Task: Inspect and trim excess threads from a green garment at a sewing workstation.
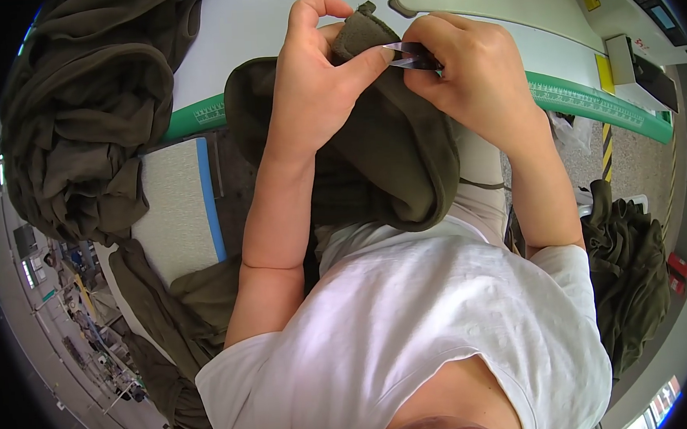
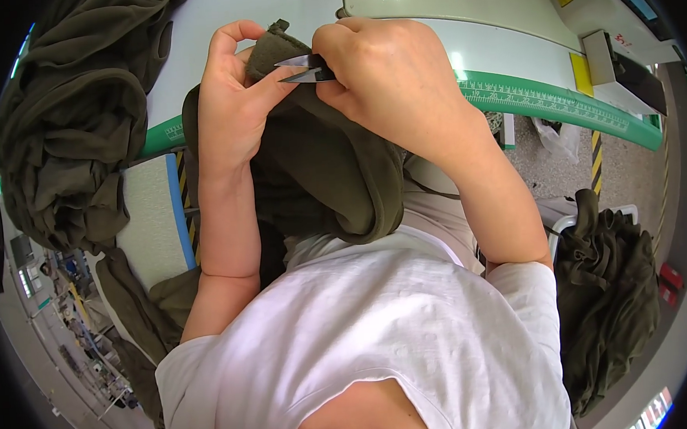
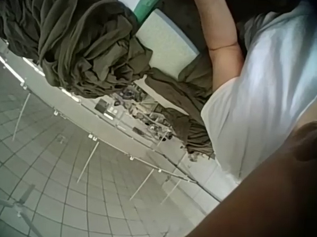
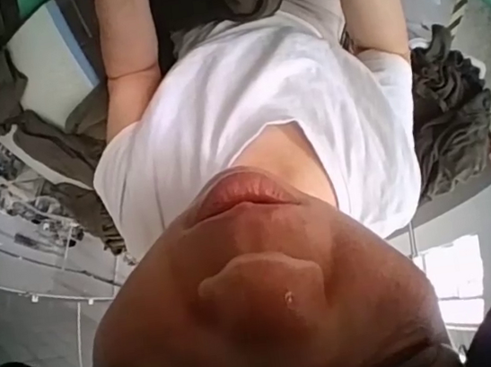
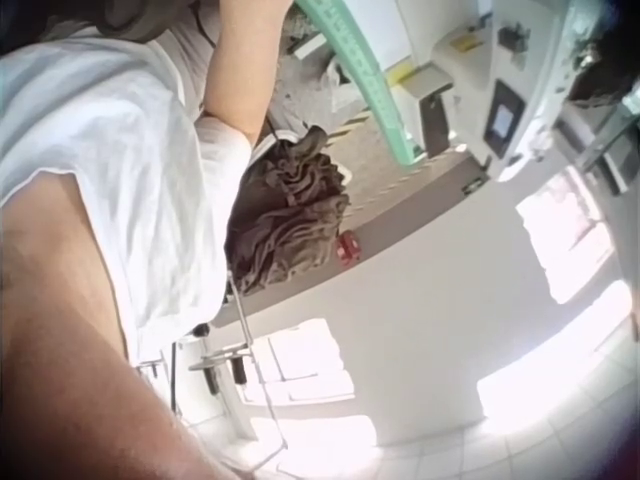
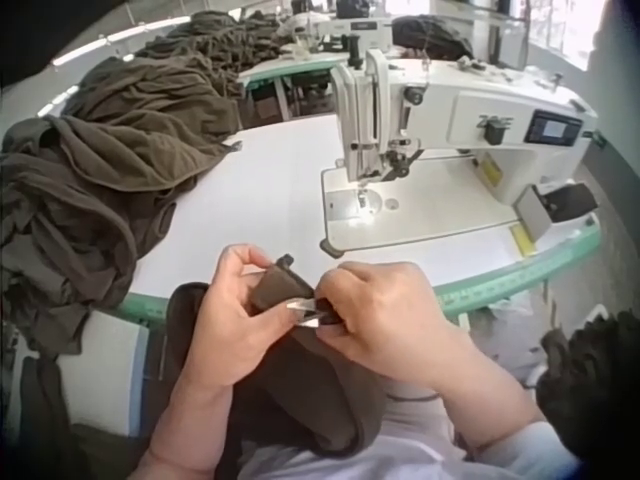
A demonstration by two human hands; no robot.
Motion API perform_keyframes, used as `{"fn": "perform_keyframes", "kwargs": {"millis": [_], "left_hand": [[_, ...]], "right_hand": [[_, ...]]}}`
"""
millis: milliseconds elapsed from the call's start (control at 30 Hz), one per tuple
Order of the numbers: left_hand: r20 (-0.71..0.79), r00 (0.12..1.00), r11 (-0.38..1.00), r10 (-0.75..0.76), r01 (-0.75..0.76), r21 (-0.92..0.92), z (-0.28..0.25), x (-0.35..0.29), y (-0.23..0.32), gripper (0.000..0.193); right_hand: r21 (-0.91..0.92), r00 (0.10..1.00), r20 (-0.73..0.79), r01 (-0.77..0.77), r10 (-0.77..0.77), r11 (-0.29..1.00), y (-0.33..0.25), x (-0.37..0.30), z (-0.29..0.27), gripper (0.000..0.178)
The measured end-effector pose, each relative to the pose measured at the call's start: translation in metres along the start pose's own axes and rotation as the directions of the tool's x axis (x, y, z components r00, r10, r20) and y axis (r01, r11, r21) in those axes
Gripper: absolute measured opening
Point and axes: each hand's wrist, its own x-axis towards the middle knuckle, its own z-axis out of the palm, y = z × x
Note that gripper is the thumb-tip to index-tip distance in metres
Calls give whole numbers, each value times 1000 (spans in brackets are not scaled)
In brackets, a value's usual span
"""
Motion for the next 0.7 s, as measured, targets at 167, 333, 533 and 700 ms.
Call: {"fn": "perform_keyframes", "kwargs": {"millis": [167, 333, 533, 700], "left_hand": [[-5, 1000, 996, -15, 14, -88, -3, 1, -2, 41], [-14, 1000, 998, -22, 21, -67, -5, 2, -2, 42], [-13, 1000, 998, -28, 27, -63, -4, 2, -1, 41], [4, 999, 996, -32, 32, -83, 1, 1, -3, 41]], "right_hand": [[175, 976, -131, -150, 174, 973, 9, -3, -7, 13], [255, 990, -141, 37, 0, 966, 8, -4, -4, 15], [130, 994, -75, 83, -74, 988, 11, -3, 5, 13], [333, 983, -132, -75, 125, 940, 12, -9, 4, 7]]}}
